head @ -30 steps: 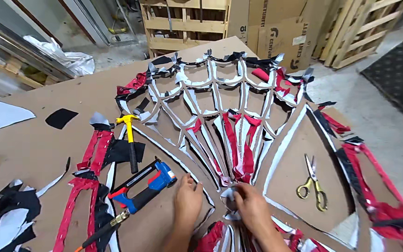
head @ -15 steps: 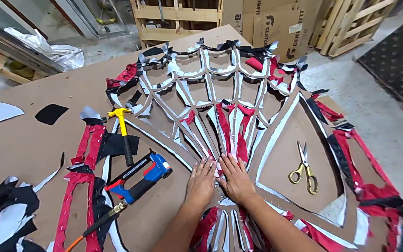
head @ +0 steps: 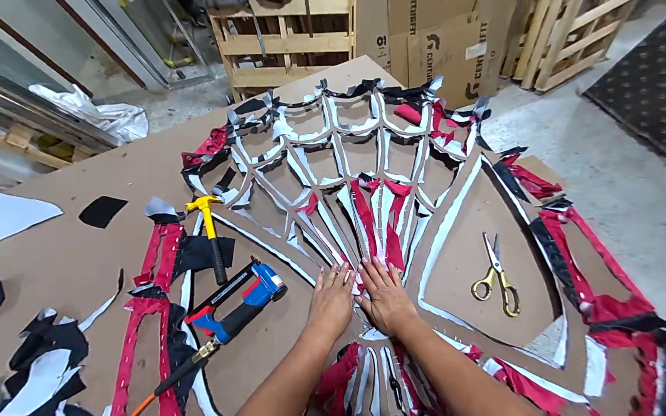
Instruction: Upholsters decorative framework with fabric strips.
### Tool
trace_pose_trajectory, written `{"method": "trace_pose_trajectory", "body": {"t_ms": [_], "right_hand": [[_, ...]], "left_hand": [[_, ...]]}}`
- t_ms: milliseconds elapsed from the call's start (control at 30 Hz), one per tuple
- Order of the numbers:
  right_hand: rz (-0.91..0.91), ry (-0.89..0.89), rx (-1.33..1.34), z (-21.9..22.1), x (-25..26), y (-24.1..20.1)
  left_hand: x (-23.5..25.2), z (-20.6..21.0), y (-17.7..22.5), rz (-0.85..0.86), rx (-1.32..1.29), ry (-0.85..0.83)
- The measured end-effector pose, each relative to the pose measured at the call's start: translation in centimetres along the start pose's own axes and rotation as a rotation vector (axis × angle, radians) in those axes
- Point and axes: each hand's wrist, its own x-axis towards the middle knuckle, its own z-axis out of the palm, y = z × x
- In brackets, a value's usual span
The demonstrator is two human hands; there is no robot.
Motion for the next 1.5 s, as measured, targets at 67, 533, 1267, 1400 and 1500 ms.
{"method": "trace_pose_trajectory", "body": {"t_ms": [67, 533, 1267, 1400, 1500], "right_hand": [[-0.01, -0.014, 0.021, -0.1, -0.2, -0.1], [0.047, 0.35, 0.071, -2.8, 1.4, -2.2], [-0.08, -0.084, 0.022, -3.2, 2.6, -0.3], [0.013, -0.276, -0.086, -4.8, 3.8, -1.5], [0.021, -0.229, -0.002, -5.0, 4.6, -1.4]], "left_hand": [[-0.5, 0.1, -0.3, 0.041, -0.042, 0.127], [-4.9, -2.9, -3.9, -0.215, -0.384, 0.429], [-31.7, 9.2, -17.6, -0.656, -0.498, 0.718], [-39.7, 10.5, -21.7, -0.936, -0.422, 0.697], [-41.9, 7.6, -22.0, -1.075, -0.511, 0.558]]}}
